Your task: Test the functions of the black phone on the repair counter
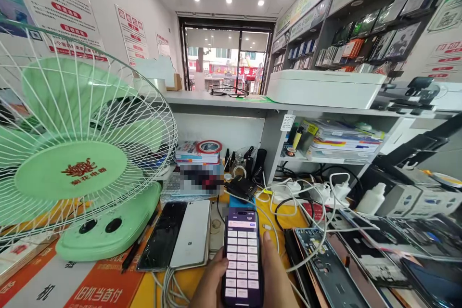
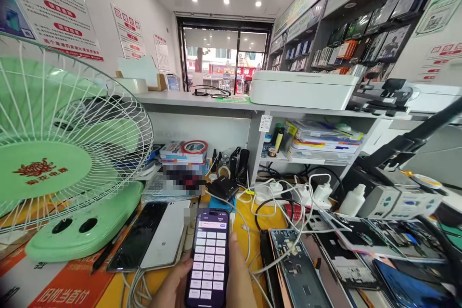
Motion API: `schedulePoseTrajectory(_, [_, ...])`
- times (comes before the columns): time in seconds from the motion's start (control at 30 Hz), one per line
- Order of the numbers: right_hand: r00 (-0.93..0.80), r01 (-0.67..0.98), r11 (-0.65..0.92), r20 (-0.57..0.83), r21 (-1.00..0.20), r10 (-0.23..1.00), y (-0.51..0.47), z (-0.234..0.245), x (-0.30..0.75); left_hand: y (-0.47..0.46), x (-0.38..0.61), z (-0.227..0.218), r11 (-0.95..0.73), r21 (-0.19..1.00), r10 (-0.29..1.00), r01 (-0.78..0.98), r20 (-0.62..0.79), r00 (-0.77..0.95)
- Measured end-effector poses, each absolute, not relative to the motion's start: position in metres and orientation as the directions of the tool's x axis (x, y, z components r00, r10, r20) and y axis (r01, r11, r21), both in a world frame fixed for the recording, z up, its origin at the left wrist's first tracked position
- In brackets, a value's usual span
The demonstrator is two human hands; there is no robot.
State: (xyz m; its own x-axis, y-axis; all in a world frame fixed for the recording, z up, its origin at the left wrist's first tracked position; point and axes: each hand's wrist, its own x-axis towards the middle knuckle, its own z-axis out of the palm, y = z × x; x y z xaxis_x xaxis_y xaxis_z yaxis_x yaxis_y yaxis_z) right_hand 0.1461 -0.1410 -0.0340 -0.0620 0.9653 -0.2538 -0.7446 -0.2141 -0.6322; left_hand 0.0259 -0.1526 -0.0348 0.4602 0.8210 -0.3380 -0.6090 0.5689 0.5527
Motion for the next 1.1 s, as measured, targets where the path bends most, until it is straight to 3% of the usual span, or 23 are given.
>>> schedulePoseTrajectory(0.23, [0.013, -0.695, -0.161, -0.236, -0.701, 0.972, -0.146, -0.034, 0.150, -0.155, 0.025, -0.032, 0.634, 0.538, 0.773, -0.556, -0.410, 0.485])
schedulePoseTrajectory(0.37, [0.066, -0.586, -0.175, -0.262, -0.791, 0.963, -0.146, -0.033, 0.152, -0.155, 0.025, -0.033, 0.644, 0.533, 0.765, -0.549, -0.434, 0.476])
schedulePoseTrajectory(0.57, [0.047, -0.456, -0.167, -0.210, -0.874, 0.976, -0.146, -0.028, 0.152, -0.156, 0.025, -0.035, 0.633, 0.556, 0.771, -0.539, -0.391, 0.502])
schedulePoseTrajectory(0.73, [0.083, -0.544, -0.183, -0.270, -0.819, 0.959, -0.148, -0.027, 0.151, -0.155, 0.026, -0.040, 0.609, 0.568, 0.790, -0.554, -0.373, 0.486])
schedulePoseTrajectory(0.9, [-0.036, -0.670, -0.233, -0.282, -0.705, 0.959, -0.149, -0.025, 0.149, -0.155, 0.026, -0.036, 0.611, 0.589, 0.789, -0.529, -0.402, 0.464])
schedulePoseTrajectory(1.1, [-0.056, -0.705, -0.227, -0.267, -0.672, 0.962, -0.148, -0.018, 0.147, -0.154, 0.026, -0.035, 0.595, 0.609, 0.796, -0.525, -0.355, 0.490])
